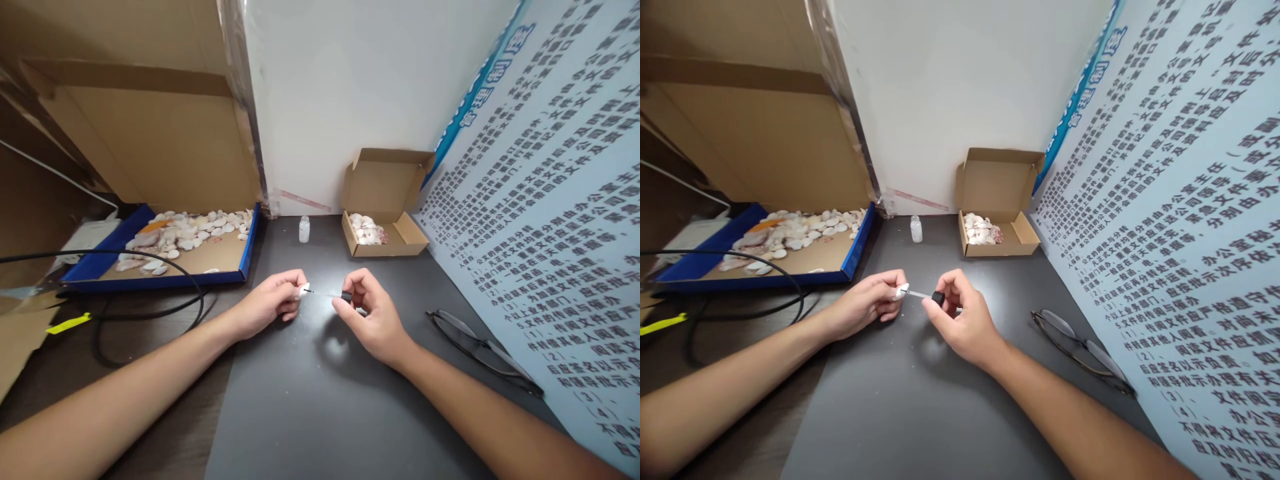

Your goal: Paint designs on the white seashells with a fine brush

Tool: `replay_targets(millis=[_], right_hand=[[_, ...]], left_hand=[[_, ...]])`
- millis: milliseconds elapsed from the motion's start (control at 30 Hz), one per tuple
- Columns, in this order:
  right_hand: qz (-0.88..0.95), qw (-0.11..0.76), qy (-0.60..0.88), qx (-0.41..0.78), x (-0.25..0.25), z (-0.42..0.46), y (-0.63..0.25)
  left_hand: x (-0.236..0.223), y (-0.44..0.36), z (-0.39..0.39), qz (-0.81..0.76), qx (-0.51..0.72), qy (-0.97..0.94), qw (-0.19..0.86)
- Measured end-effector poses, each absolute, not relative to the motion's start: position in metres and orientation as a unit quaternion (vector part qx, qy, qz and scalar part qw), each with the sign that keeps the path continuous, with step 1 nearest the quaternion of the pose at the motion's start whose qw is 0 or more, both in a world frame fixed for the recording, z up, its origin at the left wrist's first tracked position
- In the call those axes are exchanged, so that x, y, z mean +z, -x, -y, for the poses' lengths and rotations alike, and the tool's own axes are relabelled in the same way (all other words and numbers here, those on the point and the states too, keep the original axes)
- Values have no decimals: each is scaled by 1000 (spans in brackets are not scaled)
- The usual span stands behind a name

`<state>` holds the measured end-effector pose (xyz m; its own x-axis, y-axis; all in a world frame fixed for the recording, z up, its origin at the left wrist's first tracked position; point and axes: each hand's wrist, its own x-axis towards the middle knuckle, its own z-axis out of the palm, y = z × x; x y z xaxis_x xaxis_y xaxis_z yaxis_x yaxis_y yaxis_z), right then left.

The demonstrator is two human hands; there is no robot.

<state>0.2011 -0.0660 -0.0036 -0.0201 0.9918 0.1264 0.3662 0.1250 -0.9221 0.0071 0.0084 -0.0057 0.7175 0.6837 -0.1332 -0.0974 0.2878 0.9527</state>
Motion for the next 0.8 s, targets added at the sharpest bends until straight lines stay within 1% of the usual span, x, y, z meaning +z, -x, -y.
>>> replay_targets(millis=[167, 367, 500, 667, 800], right_hand=[[602, 440, 576, 335, -4, 65, -200], [610, 431, 572, 339, -4, 63, -201], [602, 444, 578, 326, -4, 62, -202], [612, 418, 581, 337, -3, 63, -202], [602, 435, 585, 325, -3, 62, -203]], left_hand=[[-6, -7, -9, -265, 256, -541, 756], [-8, -7, -9, -265, 255, -545, 753], [-8, -6, -9, -263, 254, -543, 756], [-5, -7, -9, -267, 250, -541, 757], [-5, -8, -9, -271, 252, -537, 758]])
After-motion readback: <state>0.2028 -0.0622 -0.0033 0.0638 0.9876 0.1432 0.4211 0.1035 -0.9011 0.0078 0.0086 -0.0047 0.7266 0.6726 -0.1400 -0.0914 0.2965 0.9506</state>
